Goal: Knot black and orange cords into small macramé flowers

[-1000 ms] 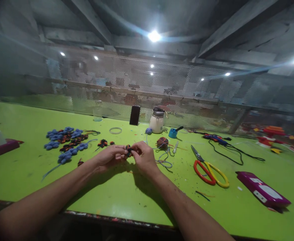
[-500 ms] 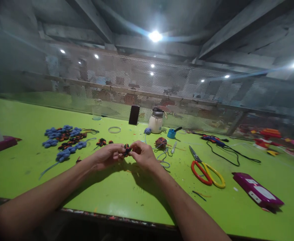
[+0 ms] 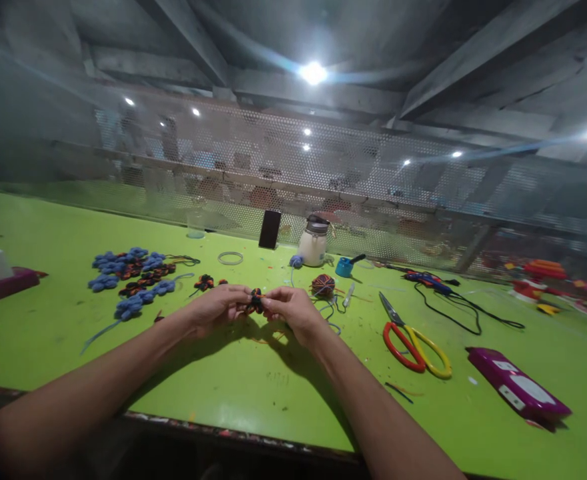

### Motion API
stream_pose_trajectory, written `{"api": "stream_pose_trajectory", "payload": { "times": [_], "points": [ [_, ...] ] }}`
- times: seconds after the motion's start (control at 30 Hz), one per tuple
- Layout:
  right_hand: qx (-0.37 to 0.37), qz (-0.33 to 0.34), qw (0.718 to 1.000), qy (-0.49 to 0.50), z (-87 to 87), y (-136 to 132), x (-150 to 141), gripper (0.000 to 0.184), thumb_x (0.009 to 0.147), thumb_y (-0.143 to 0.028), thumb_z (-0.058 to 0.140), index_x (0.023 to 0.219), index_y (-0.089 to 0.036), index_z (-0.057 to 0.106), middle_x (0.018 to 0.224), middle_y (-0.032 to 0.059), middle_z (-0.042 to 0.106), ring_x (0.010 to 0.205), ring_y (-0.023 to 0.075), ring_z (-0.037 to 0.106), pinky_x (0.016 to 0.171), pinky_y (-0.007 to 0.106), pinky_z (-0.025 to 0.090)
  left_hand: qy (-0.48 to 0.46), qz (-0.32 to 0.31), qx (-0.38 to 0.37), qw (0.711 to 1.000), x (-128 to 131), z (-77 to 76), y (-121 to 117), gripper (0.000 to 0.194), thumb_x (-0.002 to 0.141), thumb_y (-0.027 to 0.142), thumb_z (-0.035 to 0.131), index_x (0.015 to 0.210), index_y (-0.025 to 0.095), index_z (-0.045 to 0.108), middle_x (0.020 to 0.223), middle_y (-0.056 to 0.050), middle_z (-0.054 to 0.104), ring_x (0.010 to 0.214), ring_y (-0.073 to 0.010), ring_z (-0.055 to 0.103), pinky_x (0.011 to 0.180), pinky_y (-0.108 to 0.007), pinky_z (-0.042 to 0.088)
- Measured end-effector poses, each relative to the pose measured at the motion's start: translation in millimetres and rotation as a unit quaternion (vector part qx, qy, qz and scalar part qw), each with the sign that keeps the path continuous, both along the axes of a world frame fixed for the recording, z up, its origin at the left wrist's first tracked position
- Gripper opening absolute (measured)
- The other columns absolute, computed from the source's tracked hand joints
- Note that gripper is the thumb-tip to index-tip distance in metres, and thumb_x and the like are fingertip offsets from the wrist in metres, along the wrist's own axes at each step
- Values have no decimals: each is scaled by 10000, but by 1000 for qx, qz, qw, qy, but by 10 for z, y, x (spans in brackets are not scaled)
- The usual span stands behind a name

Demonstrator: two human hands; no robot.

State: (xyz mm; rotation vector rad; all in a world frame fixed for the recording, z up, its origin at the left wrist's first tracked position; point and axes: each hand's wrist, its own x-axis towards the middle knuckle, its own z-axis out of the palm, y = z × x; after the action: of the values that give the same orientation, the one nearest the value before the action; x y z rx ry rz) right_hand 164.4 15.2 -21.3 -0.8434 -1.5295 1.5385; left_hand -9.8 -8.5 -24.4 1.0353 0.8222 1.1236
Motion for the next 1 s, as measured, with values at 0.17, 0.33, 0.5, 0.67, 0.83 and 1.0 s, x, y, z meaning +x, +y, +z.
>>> {"api": "stream_pose_trajectory", "payload": {
  "times": [0.17, 0.33, 0.5, 0.67, 0.83, 1.0],
  "points": [
    [-13, -33, 999, 9, -42, -5, -42, 198, 612, -267, 752, 641, -141, 603, 576, 2, 588, 519, 86, 515, 500, 215, 396, 5, 18, 0, 1000, 5, 15, -18, 153, 645, 95, 649, 798, 100, 642, 760, -83, 624, 653, -111, 536, 562, -216, 387],
    [-41, -57, 997, 21, -53, -44, -85, 146, 630, -210, 697, 633, -158, 560, 561, 4, 572, 481, 88, 498, 461, 216, 412, 47, 27, 12, 998, 6, 36, -33, 285, 590, 30, 657, 862, 115, 663, 790, -92, 659, 653, -126, 562, 564, -225, 394],
    [-62, -60, 996, 9, -81, -66, -123, 132, 622, -156, 661, 633, -151, 529, 541, 10, 559, 449, 83, 494, 413, 198, 384, 63, 35, 16, 997, 0, 9, -15, 257, 572, -2, 605, 798, 107, 661, 772, -108, 657, 644, -154, 574, 562, -250, 413],
    [-56, -63, 996, -27, -150, -72, -168, 166, 633, -216, 668, 651, -144, 519, 512, -2, 547, 400, 70, 475, 387, 185, 349, 87, 60, -15, 994, -22, 14, 1, 263, 574, -8, 567, 806, 90, 641, 745, -116, 650, 596, -140, 554, 517, -241, 398],
    [7, -83, 994, -66, -52, -49, -103, 250, 607, -294, 698, 752, -137, 569, 535, -8, 562, 411, 73, 474, 395, 192, 352, 105, 57, -36, 992, -63, -11, 31, 336, 576, -8, 563, 894, 83, 623, 646, -86, 624, 456, -92, 467, 436, -222, 315],
    [121, -166, 972, -110, 54, 80, 38, 238, 657, -337, 625, 779, -138, 579, 562, -6, 564, 446, 92, 495, 413, 211, 380, 132, 75, -40, 988, -142, 54, 60, 338, 601, -15, 572, 914, 96, 629, 564, -59, 586, 423, -83, 438, 410, -213, 248]
  ]
}}
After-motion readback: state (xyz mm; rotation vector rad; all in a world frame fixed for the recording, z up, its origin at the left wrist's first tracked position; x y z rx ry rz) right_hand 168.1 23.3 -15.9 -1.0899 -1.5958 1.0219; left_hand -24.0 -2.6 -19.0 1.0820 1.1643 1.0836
